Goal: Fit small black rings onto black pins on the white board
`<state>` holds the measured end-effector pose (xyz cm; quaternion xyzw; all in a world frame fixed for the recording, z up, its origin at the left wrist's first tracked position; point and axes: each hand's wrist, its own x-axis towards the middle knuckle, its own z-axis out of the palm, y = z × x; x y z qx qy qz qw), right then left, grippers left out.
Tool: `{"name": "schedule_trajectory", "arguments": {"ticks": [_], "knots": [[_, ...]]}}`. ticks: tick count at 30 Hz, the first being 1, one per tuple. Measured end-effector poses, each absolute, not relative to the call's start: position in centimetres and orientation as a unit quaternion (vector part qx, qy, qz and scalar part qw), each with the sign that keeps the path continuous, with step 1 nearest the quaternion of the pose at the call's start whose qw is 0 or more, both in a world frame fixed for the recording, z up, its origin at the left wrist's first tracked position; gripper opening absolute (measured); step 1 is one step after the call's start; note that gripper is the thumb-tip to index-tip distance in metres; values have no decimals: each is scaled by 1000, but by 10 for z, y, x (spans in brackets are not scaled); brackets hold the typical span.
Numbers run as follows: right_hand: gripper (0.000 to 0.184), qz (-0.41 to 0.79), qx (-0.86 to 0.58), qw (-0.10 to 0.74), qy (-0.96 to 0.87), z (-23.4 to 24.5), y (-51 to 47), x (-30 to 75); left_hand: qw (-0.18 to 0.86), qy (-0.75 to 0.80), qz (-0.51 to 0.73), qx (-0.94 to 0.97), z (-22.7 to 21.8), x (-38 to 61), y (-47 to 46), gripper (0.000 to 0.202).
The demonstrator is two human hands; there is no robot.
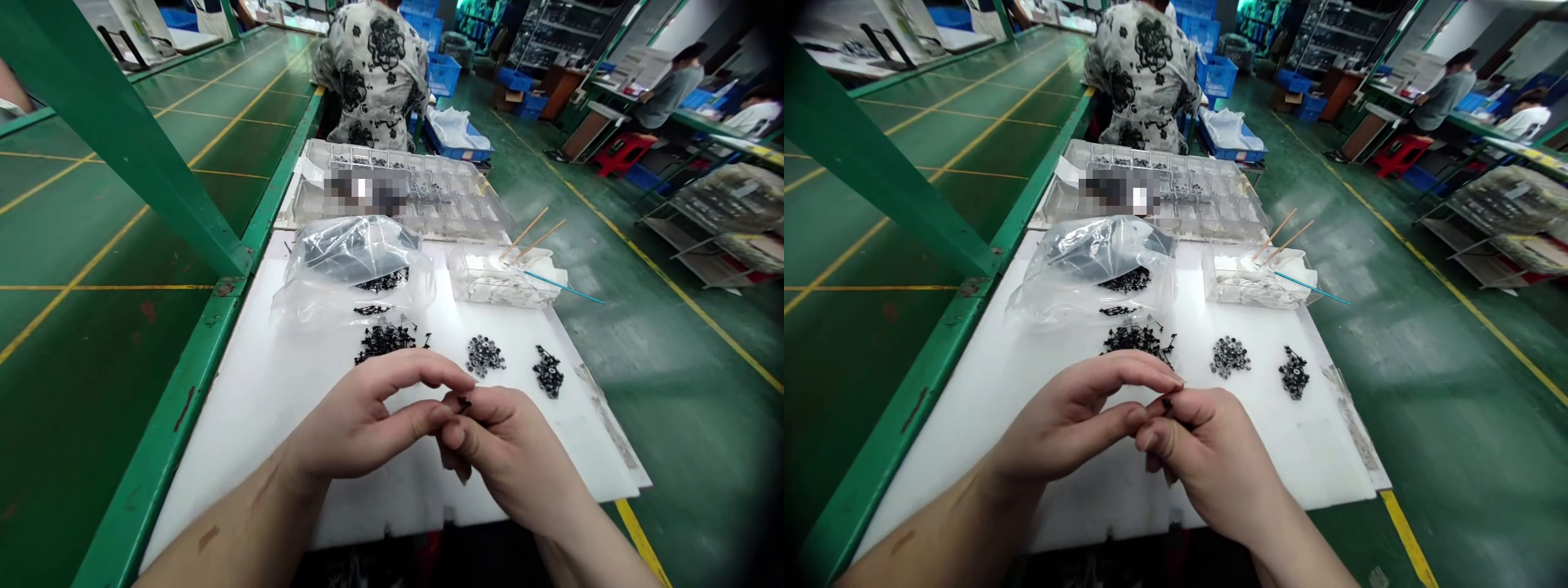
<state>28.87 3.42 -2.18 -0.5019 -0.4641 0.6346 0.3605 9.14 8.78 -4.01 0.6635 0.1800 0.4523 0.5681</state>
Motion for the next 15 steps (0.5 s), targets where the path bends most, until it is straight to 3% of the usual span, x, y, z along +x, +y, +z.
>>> {"name": "schedule_trajectory", "arguments": {"ticks": [5,9,12,15], "knots": [[62,718,-470,264,-440,-23,36,301,531,159,411,724,-38,94,89,16],[53,769,-431,271,-387,-23,36,300,509,204,404,732,-39,96,88,18],[45,718,-495,318,-373,-20,34,298,471,275,413,730,-37,96,87,21],[32,585,-576,370,-434,-16,28,298,454,324,406,724,-34,96,85,15]]}}
